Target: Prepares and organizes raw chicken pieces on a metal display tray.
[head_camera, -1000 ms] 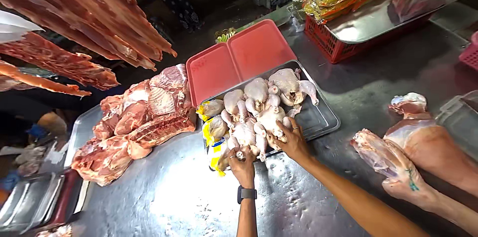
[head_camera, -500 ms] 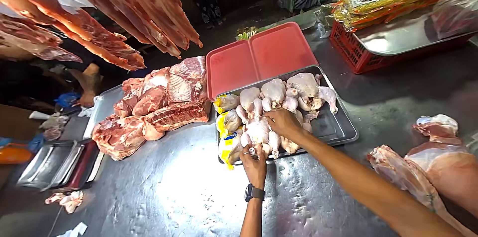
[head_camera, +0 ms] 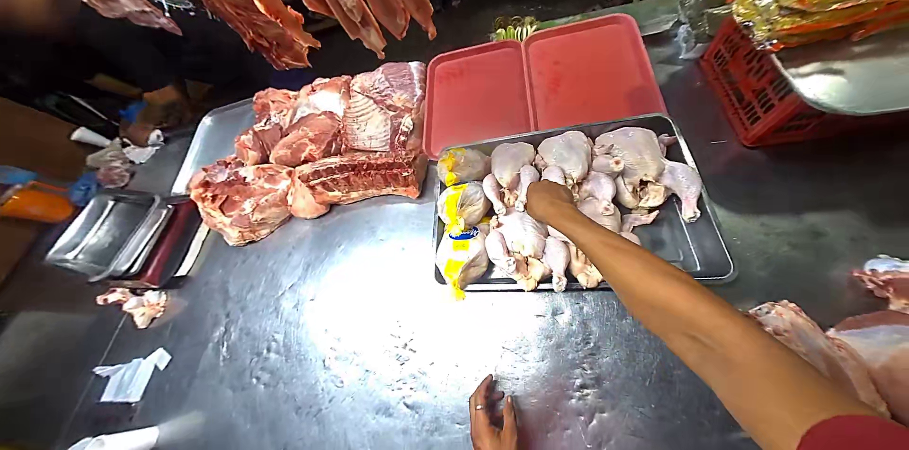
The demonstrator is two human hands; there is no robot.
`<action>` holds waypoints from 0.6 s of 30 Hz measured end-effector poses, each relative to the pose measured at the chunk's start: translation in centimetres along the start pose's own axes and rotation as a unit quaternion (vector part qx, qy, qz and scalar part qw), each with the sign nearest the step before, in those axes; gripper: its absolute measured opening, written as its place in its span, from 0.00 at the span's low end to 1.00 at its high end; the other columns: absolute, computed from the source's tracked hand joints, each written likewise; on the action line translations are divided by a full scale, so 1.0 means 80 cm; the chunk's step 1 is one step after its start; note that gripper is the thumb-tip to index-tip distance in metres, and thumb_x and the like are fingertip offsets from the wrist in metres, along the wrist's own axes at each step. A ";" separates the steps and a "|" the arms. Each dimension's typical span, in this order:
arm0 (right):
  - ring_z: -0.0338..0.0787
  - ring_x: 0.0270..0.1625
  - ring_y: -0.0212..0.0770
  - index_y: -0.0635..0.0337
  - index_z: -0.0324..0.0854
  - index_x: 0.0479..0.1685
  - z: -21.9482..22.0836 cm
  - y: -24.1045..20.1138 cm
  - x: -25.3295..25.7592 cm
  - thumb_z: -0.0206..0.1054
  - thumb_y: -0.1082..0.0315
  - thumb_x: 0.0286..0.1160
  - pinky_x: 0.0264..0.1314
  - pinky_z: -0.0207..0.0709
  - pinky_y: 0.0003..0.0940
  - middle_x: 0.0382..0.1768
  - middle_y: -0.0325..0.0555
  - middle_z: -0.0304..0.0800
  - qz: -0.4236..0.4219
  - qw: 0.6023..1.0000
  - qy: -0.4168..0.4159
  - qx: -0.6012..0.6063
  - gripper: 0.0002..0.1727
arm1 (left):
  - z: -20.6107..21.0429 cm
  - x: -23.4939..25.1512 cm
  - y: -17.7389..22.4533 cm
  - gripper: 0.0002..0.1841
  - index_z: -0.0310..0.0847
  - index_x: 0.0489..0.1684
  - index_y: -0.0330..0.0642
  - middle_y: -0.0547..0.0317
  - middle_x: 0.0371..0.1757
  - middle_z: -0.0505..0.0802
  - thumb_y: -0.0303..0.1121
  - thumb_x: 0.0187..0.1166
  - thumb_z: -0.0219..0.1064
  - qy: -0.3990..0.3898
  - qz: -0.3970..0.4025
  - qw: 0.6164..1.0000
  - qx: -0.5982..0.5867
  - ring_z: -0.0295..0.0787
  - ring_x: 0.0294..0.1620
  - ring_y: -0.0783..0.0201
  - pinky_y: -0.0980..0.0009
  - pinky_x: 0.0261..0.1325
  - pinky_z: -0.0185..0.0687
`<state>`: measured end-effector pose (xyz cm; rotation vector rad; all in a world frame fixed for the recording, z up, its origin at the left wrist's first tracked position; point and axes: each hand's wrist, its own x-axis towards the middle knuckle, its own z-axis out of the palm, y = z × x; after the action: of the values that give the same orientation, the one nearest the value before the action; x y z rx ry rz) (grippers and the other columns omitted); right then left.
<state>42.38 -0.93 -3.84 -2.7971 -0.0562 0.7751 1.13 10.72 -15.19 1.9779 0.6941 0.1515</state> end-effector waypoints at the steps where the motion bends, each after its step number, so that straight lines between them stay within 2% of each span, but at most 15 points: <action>1: 0.91 0.58 0.66 0.68 0.87 0.44 -0.001 0.001 0.001 0.70 0.60 0.72 0.51 0.81 0.71 0.53 0.65 0.91 -0.001 1.000 0.005 0.001 0.16 | -0.004 -0.003 -0.005 0.26 0.77 0.73 0.33 0.44 0.61 0.90 0.26 0.73 0.72 -0.004 -0.004 1.000 -0.002 0.93 0.49 0.64 0.67 0.49 0.93; 4: 0.91 0.58 0.65 0.68 0.87 0.43 0.000 0.001 0.000 0.69 0.61 0.72 0.51 0.81 0.69 0.53 0.65 0.91 -0.010 1.000 0.001 -0.012 0.15 | -0.011 -0.002 -0.009 0.24 0.79 0.72 0.35 0.48 0.58 0.91 0.27 0.74 0.72 -0.013 -0.011 1.000 -0.014 0.94 0.46 0.66 0.69 0.47 0.93; 9: 0.89 0.62 0.66 0.70 0.87 0.47 -0.009 0.004 -0.006 0.66 0.65 0.78 0.57 0.81 0.68 0.56 0.66 0.89 -0.061 0.995 -0.002 -0.073 0.14 | -0.020 0.011 -0.004 0.22 0.81 0.69 0.35 0.49 0.58 0.92 0.27 0.75 0.72 -0.007 -0.009 0.999 -0.031 0.94 0.46 0.66 0.70 0.47 0.93; 13: 0.87 0.65 0.68 0.70 0.86 0.53 -0.010 0.003 -0.010 0.57 0.70 0.85 0.60 0.80 0.69 0.60 0.68 0.88 -0.094 0.981 -0.030 -0.167 0.14 | -0.024 0.014 -0.003 0.21 0.82 0.68 0.35 0.49 0.57 0.93 0.26 0.75 0.71 -0.005 -0.022 0.999 -0.040 0.94 0.45 0.66 0.69 0.48 0.93; 18: 0.85 0.68 0.69 0.74 0.84 0.58 0.000 -0.015 -0.005 0.53 0.75 0.84 0.62 0.78 0.70 0.65 0.69 0.86 -0.068 0.973 -0.063 -0.211 0.16 | -0.038 0.004 -0.007 0.20 0.81 0.67 0.31 0.45 0.55 0.93 0.27 0.77 0.70 -0.022 -0.050 0.998 -0.038 0.95 0.46 0.62 0.64 0.51 0.93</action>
<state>42.05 0.16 -3.31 -3.0837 -0.4844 1.0047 -0.01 13.47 -14.23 1.8655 0.7463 0.0736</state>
